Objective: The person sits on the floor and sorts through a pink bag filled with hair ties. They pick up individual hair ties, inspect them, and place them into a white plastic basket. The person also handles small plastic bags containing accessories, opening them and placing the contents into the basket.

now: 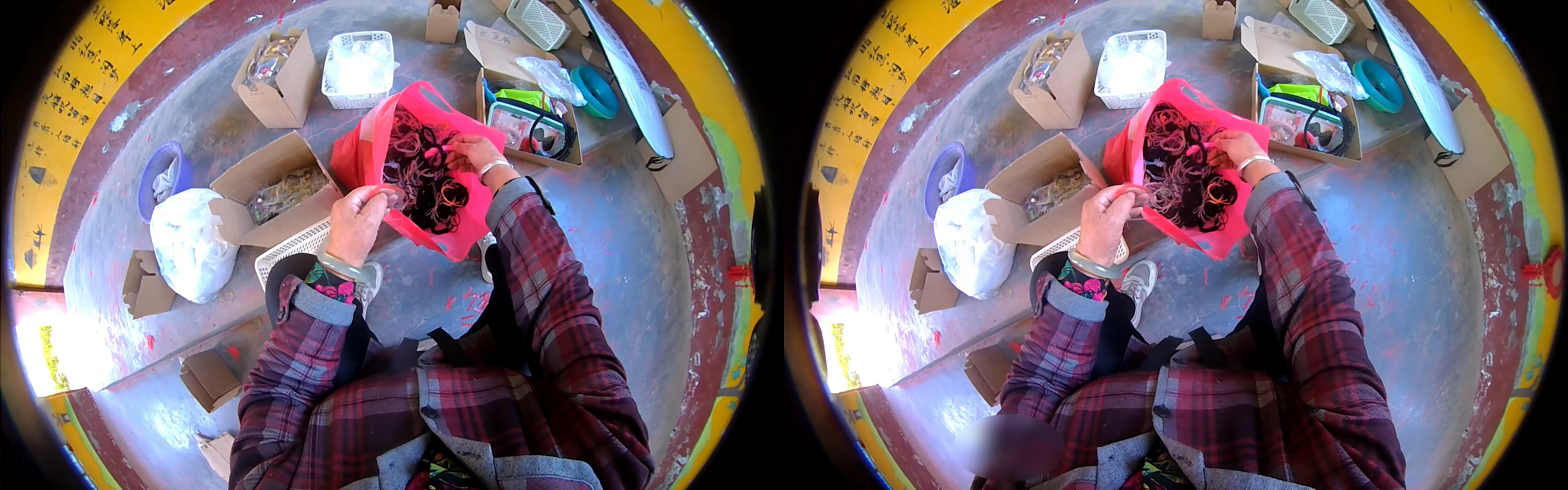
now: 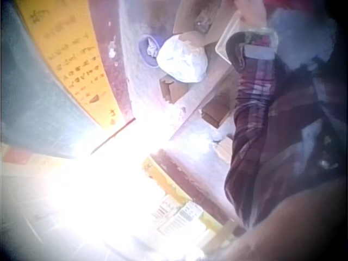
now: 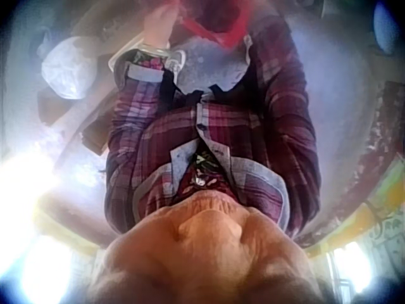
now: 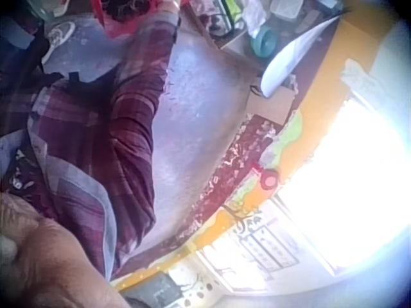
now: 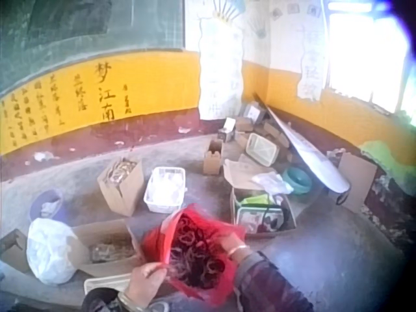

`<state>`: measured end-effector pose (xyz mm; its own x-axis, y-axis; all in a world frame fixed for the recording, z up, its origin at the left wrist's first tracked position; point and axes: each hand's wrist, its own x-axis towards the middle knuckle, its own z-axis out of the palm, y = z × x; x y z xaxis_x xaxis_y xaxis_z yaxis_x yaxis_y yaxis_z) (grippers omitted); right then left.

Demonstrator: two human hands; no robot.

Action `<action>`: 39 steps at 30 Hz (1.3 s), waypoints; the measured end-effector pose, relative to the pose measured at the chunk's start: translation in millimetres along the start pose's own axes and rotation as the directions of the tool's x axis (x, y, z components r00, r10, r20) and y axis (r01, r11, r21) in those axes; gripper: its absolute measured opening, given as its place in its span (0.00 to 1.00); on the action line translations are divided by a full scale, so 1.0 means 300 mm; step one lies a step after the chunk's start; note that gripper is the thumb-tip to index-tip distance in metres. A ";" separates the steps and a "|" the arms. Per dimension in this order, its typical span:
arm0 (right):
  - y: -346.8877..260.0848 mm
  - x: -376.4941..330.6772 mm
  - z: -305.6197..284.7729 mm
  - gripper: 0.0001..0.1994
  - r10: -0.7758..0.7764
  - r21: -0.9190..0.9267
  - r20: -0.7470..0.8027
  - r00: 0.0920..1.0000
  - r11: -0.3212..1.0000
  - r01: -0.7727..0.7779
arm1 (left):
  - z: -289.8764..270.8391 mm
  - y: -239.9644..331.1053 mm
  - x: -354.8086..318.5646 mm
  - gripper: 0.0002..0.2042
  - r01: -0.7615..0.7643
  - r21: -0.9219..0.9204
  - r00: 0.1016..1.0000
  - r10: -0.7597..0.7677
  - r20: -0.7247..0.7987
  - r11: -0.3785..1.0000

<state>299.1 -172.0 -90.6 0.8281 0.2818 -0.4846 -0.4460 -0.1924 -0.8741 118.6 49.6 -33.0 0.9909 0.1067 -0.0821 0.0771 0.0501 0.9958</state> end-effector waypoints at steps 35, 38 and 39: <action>0.055 0.071 0.036 0.18 -0.447 -0.727 0.564 0.695 0.132 0.674 | 0.011 0.001 0.002 0.11 0.025 -0.023 1.000 -0.025 -0.018 0.999; 0.007 0.001 0.031 0.17 -0.049 -0.896 0.414 0.909 0.153 0.416 | 0.001 0.006 -0.004 0.11 0.017 -0.006 1.000 -0.017 -0.026 1.000; -0.027 -0.023 0.023 0.16 -0.020 -0.914 0.352 0.936 0.206 0.348 | -0.001 0.003 -0.003 0.11 0.010 -0.004 1.000 -0.010 -0.021 1.000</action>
<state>294.6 -165.8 -80.4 0.6645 0.5982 -0.4478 0.5067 -0.8012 -0.3183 117.7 49.9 -32.1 0.9875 0.1274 -0.0932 0.0867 0.0553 0.9947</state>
